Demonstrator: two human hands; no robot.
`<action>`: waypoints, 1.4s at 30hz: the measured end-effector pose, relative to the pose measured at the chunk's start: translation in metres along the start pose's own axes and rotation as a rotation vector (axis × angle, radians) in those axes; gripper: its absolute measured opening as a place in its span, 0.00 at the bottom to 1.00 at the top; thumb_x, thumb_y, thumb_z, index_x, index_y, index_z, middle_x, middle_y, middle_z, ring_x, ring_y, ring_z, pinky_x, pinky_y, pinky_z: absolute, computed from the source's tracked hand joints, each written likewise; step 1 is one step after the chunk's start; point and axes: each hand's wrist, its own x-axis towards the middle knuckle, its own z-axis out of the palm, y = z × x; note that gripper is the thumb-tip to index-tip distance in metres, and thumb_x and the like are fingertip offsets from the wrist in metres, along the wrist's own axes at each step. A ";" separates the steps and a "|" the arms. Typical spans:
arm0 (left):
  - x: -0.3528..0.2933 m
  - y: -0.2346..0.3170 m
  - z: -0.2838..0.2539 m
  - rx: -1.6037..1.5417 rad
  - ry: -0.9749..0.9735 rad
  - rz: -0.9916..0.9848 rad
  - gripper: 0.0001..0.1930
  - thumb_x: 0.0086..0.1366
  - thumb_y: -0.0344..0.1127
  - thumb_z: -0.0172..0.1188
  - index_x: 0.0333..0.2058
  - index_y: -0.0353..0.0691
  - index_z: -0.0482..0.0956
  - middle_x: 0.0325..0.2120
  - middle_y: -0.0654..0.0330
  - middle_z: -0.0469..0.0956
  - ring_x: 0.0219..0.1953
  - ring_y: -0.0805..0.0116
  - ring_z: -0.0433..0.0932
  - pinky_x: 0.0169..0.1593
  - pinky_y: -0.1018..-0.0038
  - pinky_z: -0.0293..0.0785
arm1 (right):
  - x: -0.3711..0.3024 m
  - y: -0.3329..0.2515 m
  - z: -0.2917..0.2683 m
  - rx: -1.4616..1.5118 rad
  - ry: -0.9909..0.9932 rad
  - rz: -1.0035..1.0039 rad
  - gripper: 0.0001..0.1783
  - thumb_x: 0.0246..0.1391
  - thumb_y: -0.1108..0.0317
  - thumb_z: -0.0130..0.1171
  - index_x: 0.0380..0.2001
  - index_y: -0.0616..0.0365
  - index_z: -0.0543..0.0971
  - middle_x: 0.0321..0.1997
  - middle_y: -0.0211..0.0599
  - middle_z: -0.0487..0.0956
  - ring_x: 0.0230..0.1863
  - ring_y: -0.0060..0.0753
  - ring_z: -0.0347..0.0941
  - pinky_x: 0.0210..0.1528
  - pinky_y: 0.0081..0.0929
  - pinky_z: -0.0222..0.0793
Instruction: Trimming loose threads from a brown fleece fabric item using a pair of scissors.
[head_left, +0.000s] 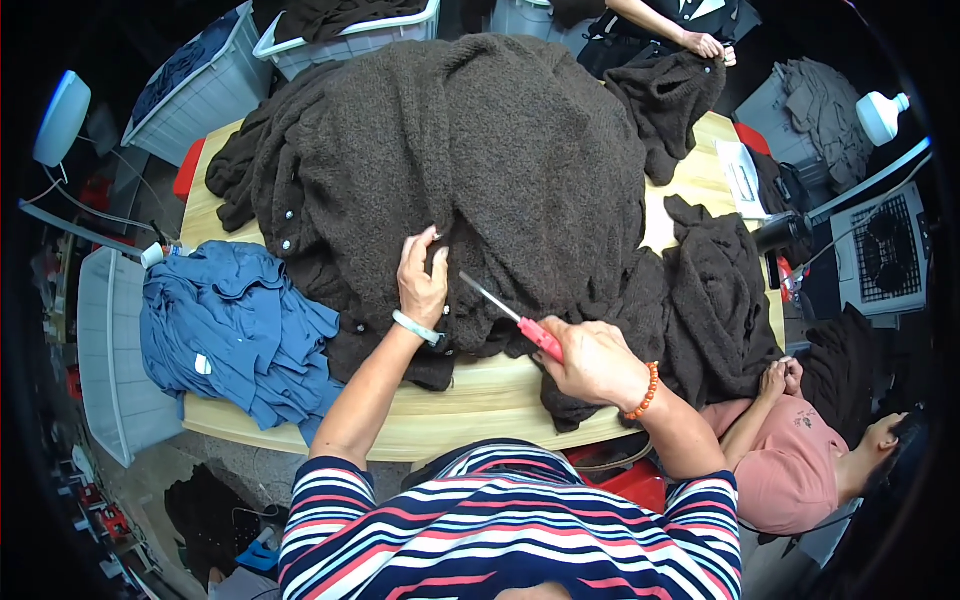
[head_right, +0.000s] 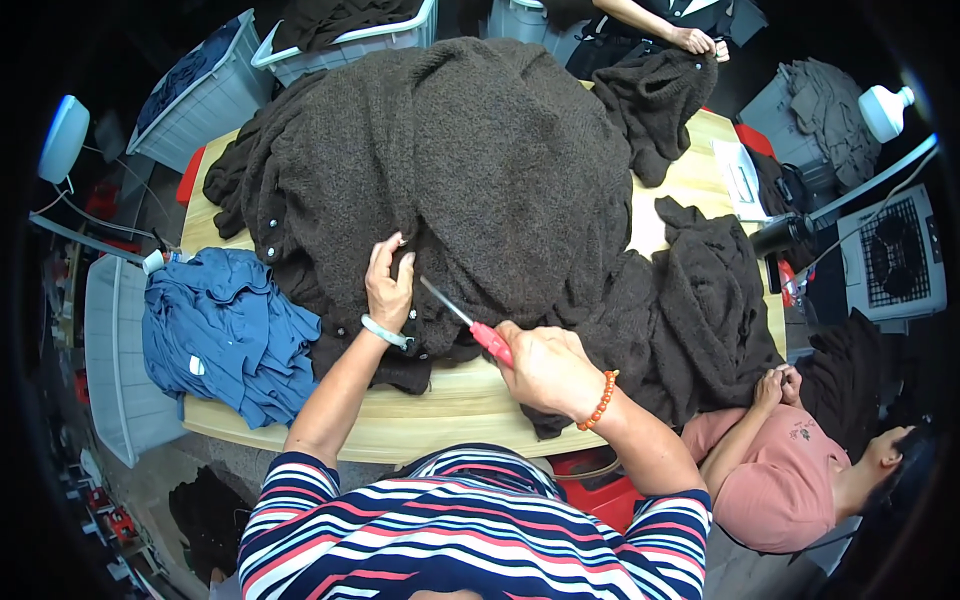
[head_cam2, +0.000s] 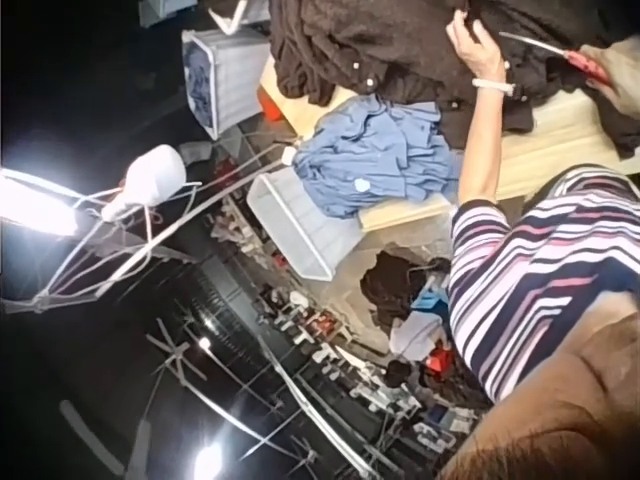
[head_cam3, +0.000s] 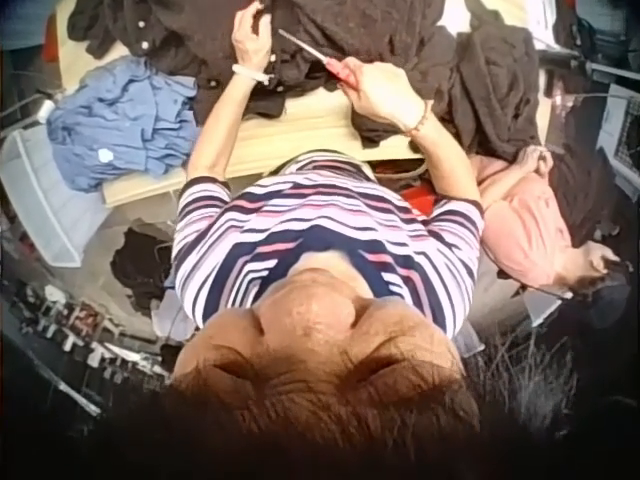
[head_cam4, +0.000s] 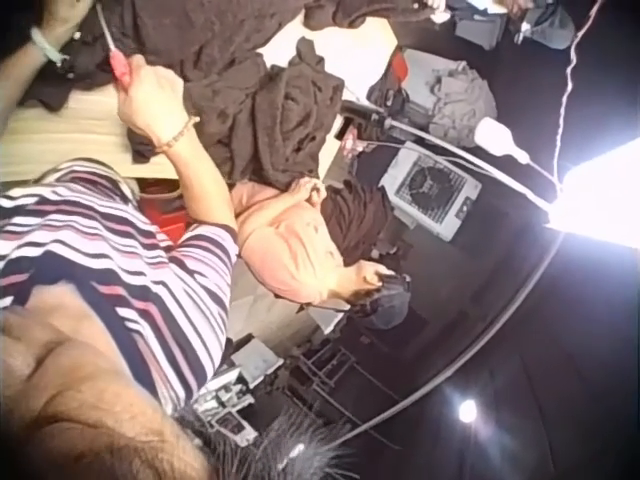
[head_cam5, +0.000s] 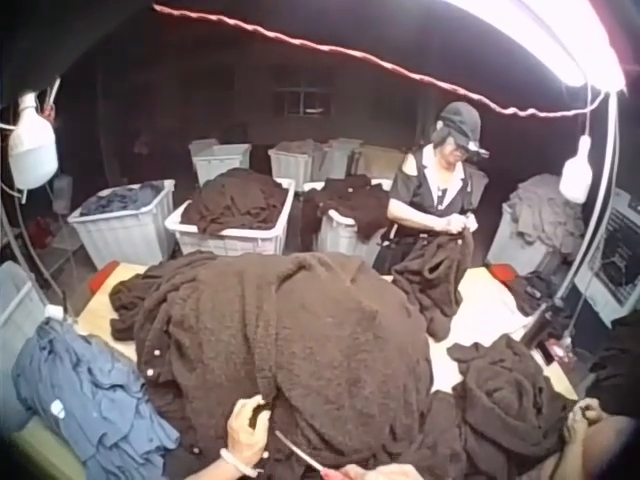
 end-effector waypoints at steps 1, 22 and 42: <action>-0.008 -0.001 0.000 0.009 0.019 0.009 0.14 0.64 0.27 0.59 0.48 0.33 0.76 0.38 0.51 0.77 0.41 0.55 0.78 0.47 0.68 0.73 | -0.003 -0.001 0.003 -0.008 -0.059 0.025 0.16 0.56 0.60 0.57 0.45 0.55 0.74 0.24 0.52 0.79 0.31 0.58 0.78 0.37 0.50 0.73; 0.076 -0.026 -0.222 -0.343 0.251 -0.334 0.09 0.67 0.31 0.60 0.44 0.37 0.79 0.39 0.64 0.80 0.38 0.78 0.76 0.43 0.79 0.73 | -0.018 0.002 0.006 0.064 0.026 0.035 0.15 0.56 0.62 0.59 0.46 0.53 0.74 0.25 0.52 0.78 0.30 0.58 0.77 0.36 0.48 0.72; 0.060 -0.021 -0.081 0.784 -0.163 0.347 0.33 0.54 0.28 0.62 0.61 0.48 0.69 0.55 0.50 0.68 0.53 0.50 0.71 0.51 0.60 0.72 | 0.017 -0.008 0.015 0.039 -0.001 0.022 0.14 0.55 0.63 0.59 0.44 0.55 0.74 0.23 0.50 0.78 0.29 0.57 0.77 0.35 0.46 0.73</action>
